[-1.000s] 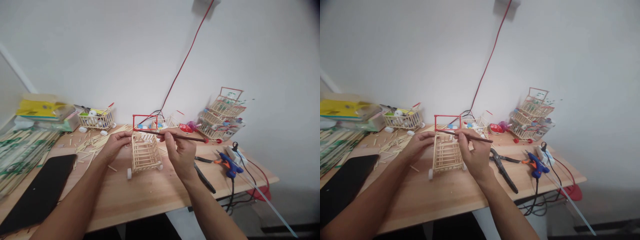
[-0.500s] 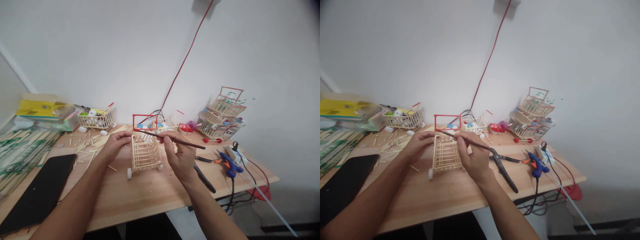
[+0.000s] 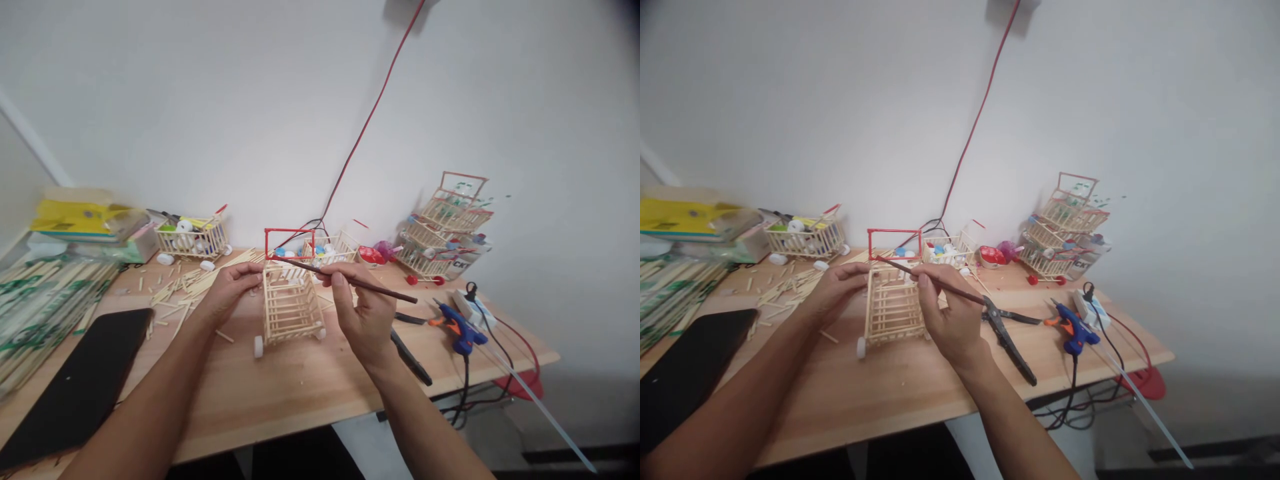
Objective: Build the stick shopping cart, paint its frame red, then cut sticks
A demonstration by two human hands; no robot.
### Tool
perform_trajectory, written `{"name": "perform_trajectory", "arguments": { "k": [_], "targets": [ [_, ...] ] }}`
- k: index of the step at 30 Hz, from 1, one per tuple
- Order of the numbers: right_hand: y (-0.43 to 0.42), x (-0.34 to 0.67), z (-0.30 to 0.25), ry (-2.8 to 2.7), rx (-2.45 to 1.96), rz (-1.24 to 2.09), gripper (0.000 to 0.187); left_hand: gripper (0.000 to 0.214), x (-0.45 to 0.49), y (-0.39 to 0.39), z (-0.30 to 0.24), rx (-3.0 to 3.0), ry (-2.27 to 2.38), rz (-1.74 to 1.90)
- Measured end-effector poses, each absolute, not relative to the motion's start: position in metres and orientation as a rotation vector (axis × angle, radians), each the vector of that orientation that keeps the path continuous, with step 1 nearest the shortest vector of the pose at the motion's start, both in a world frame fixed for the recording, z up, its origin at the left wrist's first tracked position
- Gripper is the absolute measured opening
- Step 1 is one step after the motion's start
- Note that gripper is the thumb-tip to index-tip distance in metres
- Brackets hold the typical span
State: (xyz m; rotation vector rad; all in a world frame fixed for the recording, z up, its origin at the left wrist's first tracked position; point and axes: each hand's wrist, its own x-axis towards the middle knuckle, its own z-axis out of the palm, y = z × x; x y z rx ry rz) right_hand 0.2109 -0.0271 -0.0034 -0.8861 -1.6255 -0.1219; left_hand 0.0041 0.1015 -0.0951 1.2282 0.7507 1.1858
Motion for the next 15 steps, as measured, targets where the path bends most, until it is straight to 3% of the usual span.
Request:
{"name": "perform_trajectory", "arguments": {
  "k": [15],
  "targets": [
    [-0.0181, 0.2132, -0.0027, -1.493, -0.875, -0.045, 0.015, 0.027, 0.0057, 0.1000, -0.0927, 1.221, 0.707, 1.206]
  ]
}}
